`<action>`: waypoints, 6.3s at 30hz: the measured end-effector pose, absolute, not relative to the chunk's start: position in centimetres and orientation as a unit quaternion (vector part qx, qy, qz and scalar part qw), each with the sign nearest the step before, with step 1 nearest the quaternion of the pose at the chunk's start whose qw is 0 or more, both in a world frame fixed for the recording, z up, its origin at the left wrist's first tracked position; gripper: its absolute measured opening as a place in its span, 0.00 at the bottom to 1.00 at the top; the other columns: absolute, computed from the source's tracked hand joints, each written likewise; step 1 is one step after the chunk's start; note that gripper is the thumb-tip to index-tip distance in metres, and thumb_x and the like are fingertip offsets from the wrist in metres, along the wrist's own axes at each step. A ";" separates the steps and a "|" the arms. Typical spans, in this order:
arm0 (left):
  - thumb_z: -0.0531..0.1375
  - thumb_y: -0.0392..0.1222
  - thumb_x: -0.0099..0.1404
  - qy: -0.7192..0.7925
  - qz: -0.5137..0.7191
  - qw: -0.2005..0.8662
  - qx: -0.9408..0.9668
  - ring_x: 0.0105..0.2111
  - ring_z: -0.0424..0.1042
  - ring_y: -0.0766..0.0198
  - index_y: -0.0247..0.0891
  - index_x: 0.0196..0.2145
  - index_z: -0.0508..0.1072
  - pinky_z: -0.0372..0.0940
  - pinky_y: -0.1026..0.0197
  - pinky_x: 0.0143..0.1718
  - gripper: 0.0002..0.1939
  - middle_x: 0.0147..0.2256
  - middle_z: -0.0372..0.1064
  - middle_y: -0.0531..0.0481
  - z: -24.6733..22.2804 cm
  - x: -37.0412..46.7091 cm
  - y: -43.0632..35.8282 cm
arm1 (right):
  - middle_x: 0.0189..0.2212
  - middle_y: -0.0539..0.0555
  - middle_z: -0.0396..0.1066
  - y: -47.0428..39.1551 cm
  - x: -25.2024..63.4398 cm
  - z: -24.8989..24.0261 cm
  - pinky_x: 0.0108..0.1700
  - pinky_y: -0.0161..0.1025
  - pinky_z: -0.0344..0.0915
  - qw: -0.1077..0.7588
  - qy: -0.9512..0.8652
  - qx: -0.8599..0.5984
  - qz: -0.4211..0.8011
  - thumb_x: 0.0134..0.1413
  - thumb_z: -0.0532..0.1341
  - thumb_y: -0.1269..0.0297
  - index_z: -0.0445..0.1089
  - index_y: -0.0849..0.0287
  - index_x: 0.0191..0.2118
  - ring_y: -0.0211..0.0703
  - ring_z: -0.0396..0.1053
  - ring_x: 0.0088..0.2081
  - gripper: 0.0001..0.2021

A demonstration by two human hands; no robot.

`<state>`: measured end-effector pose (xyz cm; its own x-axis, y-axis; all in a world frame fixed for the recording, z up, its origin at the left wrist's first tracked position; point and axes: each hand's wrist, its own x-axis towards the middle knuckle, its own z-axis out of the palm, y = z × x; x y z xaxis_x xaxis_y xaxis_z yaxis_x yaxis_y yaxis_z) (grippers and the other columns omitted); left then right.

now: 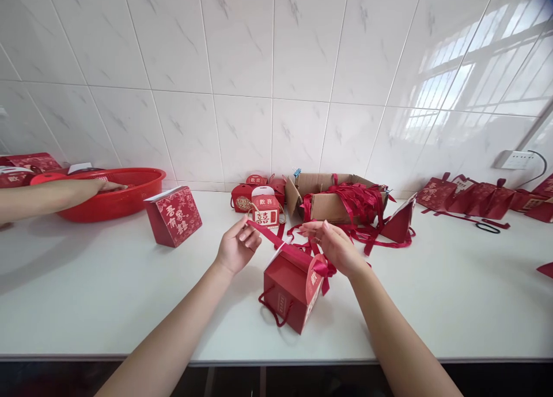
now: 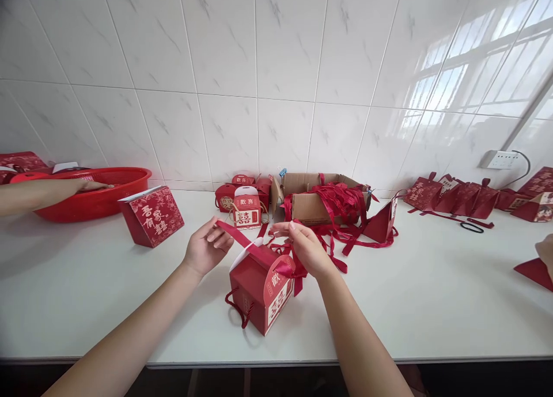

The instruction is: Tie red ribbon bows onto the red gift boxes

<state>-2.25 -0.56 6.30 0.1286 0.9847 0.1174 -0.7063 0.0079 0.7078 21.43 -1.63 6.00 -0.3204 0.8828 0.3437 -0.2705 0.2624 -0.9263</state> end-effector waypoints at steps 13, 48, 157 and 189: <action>0.59 0.39 0.62 0.201 0.648 0.691 0.248 0.15 0.58 0.78 0.36 0.26 0.69 0.59 0.70 0.19 0.08 0.33 0.73 0.49 7.1 -5.1 -0.4 | 0.14 0.43 0.41 -6.7 25.1 4.0 0.20 0.36 0.48 0.656 -0.387 -0.266 0.591 0.56 0.56 0.50 0.52 0.55 0.16 0.34 0.40 0.16 0.23; 0.71 0.36 0.44 0.352 0.576 0.434 0.596 0.33 0.71 0.64 0.33 0.32 0.76 0.65 0.61 0.38 0.15 0.32 0.73 0.48 24.9 -6.0 -6.5 | 0.20 0.46 0.64 -7.8 25.9 15.3 0.26 0.33 0.58 0.625 -0.464 -0.386 0.495 0.37 0.71 0.56 0.73 0.59 0.31 0.33 0.61 0.23 0.15; 0.65 0.42 0.53 0.280 0.529 0.055 0.799 0.30 0.62 0.60 0.42 0.22 0.73 0.58 0.59 0.33 0.06 0.24 0.67 0.50 24.5 3.2 -4.5 | 0.25 0.51 0.69 -6.0 19.7 23.2 0.31 0.36 0.63 0.489 -0.617 -0.251 0.564 0.48 0.64 0.50 0.72 0.59 0.29 0.38 0.65 0.28 0.15; 0.63 0.41 0.55 0.324 0.393 0.549 0.663 0.32 0.73 0.61 0.35 0.35 0.78 0.66 0.56 0.39 0.10 0.31 0.76 0.46 22.0 0.5 -4.1 | 0.32 0.57 0.70 -5.4 21.5 20.8 0.32 0.39 0.66 0.450 -0.842 -0.296 -0.030 0.60 0.54 0.64 0.77 0.59 0.34 0.41 0.68 0.31 0.13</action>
